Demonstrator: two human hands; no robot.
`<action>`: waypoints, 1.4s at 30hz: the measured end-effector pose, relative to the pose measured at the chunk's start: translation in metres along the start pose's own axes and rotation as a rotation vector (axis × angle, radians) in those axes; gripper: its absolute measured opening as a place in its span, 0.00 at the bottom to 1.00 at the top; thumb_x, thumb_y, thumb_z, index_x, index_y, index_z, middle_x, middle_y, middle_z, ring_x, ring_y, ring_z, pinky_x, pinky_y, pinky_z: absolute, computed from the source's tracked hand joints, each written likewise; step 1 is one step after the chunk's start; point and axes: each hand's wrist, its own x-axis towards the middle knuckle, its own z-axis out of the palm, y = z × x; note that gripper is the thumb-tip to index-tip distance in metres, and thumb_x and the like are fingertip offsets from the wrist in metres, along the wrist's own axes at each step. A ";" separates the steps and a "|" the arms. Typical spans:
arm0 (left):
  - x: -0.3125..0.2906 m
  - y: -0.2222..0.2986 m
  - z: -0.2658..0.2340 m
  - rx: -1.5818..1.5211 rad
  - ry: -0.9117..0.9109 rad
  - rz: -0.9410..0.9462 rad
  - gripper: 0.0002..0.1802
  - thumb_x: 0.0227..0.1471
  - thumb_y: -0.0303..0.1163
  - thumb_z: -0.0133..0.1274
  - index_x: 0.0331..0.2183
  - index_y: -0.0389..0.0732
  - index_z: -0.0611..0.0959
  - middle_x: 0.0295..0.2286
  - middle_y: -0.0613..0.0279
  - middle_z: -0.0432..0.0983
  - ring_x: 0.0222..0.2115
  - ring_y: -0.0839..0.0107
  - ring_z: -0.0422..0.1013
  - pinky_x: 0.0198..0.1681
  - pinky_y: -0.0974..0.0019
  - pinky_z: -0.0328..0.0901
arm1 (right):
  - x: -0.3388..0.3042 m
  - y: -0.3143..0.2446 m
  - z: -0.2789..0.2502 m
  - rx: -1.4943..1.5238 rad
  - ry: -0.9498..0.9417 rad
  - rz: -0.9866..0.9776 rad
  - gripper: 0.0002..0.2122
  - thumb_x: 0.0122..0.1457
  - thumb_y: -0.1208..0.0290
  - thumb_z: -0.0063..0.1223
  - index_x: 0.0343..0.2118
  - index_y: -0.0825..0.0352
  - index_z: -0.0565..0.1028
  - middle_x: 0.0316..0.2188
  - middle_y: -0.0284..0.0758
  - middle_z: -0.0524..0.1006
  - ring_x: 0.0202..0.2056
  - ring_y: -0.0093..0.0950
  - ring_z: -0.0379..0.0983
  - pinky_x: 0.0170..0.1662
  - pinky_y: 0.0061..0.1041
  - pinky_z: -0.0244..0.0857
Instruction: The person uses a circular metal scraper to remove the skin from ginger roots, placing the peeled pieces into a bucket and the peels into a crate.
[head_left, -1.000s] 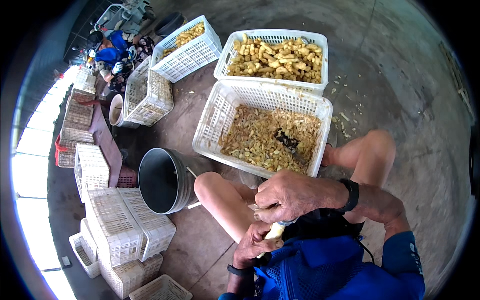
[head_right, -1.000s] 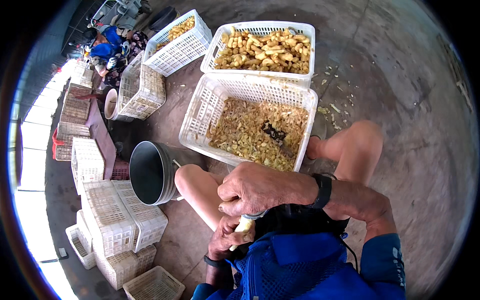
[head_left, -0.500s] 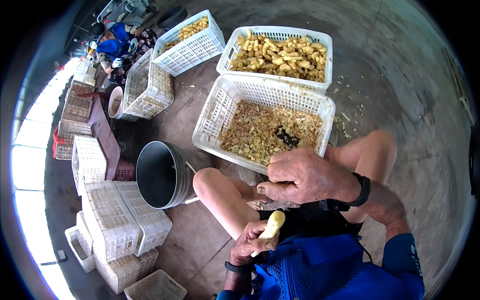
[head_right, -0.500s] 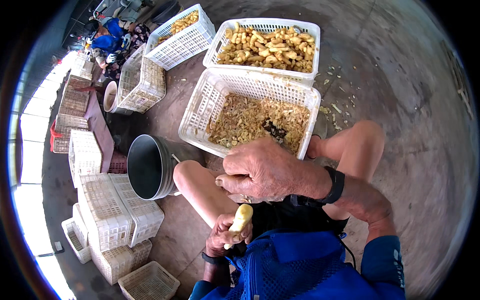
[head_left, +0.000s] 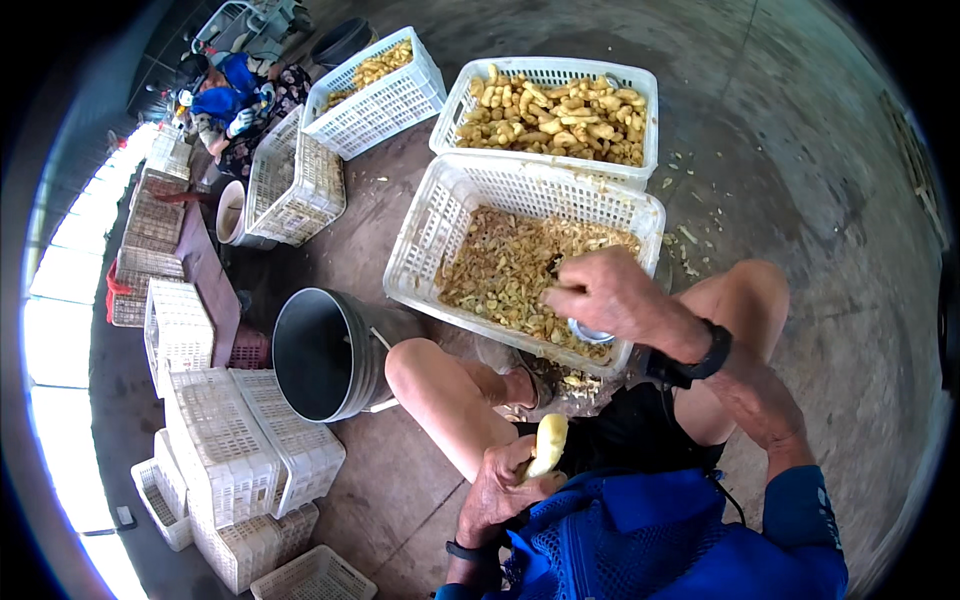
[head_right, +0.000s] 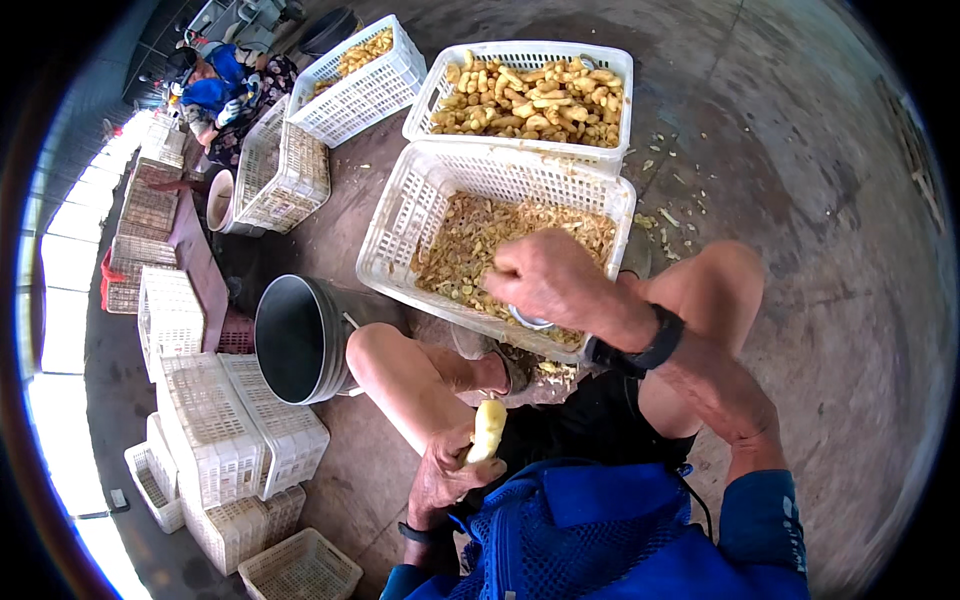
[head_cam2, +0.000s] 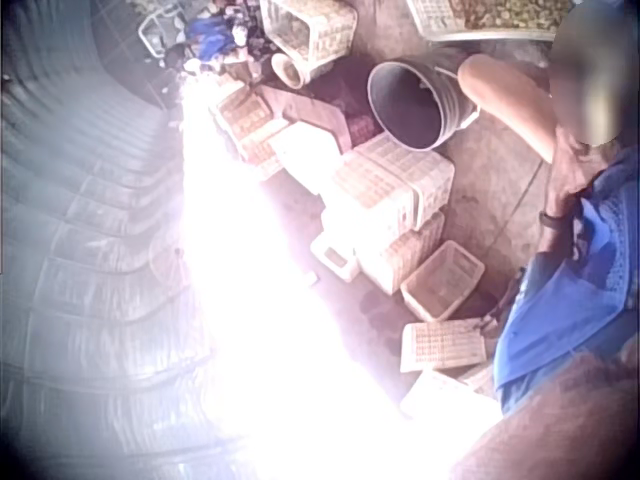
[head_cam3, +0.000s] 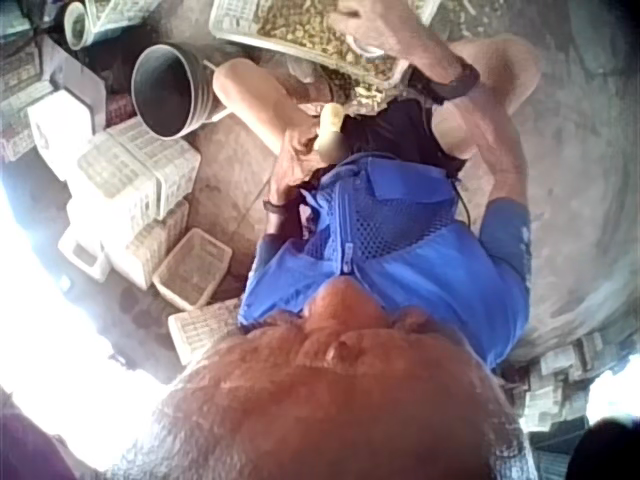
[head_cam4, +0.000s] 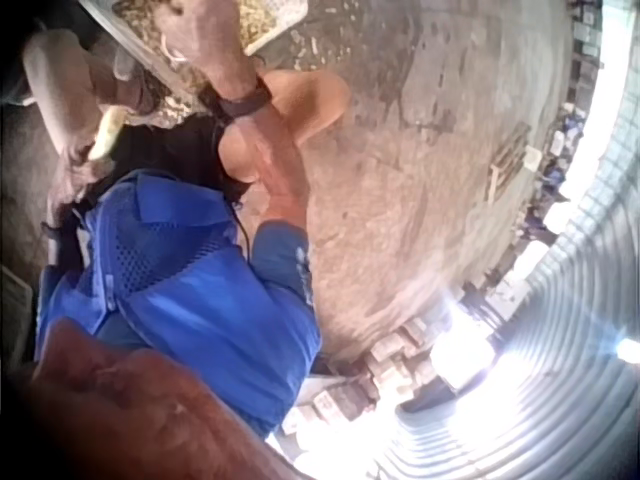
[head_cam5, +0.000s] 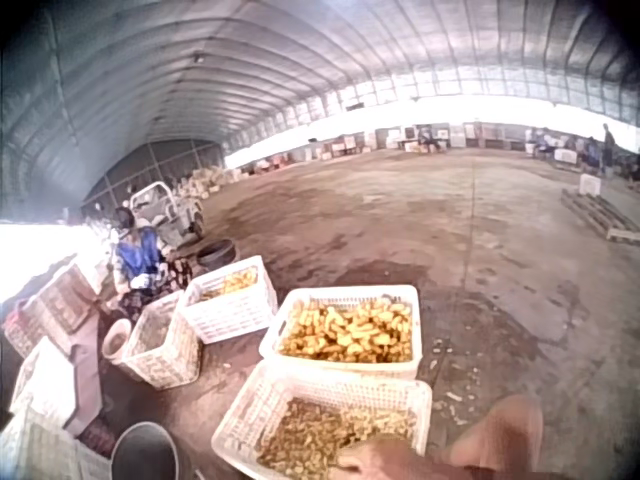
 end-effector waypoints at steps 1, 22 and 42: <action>0.000 -0.003 0.000 0.004 0.018 0.008 0.15 0.43 0.29 0.65 0.33 0.34 0.80 0.23 0.70 0.72 0.27 0.81 0.65 0.30 0.72 0.62 | -0.006 -0.005 -0.010 0.143 0.025 0.083 0.17 0.56 0.63 0.60 0.17 0.68 0.70 0.16 0.42 0.70 0.18 0.39 0.71 0.22 0.37 0.62; -0.004 -0.009 -0.006 -0.200 -0.090 -0.067 0.15 0.43 0.24 0.65 0.36 0.33 0.81 0.27 0.76 0.72 0.29 0.84 0.65 0.32 0.75 0.60 | -0.029 -0.063 0.012 0.406 -0.217 -0.331 0.13 0.56 0.65 0.58 0.20 0.66 0.72 0.18 0.38 0.71 0.23 0.40 0.74 0.27 0.38 0.67; 0.002 -0.008 -0.003 -0.389 -0.103 -0.098 0.14 0.42 0.28 0.64 0.33 0.35 0.80 0.27 0.75 0.69 0.29 0.83 0.62 0.33 0.75 0.58 | -0.030 -0.065 0.004 0.557 -0.116 -0.251 0.16 0.57 0.66 0.60 0.18 0.69 0.70 0.17 0.40 0.69 0.22 0.38 0.71 0.23 0.37 0.61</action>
